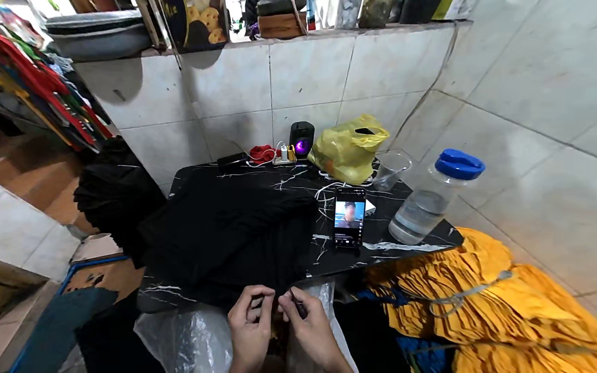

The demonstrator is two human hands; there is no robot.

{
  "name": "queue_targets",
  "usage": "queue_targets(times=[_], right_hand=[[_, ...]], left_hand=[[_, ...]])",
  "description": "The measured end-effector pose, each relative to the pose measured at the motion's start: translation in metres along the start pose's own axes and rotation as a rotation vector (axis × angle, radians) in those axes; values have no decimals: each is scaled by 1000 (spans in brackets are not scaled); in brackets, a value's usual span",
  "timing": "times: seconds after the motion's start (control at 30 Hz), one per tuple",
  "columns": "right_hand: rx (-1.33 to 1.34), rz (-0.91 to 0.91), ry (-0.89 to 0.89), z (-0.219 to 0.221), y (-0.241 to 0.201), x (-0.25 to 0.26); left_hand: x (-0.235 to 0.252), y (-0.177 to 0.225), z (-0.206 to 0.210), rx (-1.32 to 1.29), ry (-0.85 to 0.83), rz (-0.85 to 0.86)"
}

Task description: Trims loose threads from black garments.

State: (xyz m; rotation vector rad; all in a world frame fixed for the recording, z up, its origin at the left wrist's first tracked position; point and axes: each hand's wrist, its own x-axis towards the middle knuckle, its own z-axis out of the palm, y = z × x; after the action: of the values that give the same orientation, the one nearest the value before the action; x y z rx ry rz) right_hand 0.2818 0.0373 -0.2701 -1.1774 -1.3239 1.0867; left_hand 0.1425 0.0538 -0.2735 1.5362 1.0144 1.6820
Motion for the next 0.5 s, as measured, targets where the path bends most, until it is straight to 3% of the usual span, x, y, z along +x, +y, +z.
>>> queue_targets(times=[0.17, 0.37, 0.5], right_hand=[[-278, 45, 85, 3, 7, 0], [3, 101, 36, -3, -3, 2], [-52, 61, -10, -5, -1, 0]], left_hand=[[1, -2, -1, 1, -43, -6], [-2, -6, -2, 42, -83, 19], [-1, -6, -2, 47, -70, 23]])
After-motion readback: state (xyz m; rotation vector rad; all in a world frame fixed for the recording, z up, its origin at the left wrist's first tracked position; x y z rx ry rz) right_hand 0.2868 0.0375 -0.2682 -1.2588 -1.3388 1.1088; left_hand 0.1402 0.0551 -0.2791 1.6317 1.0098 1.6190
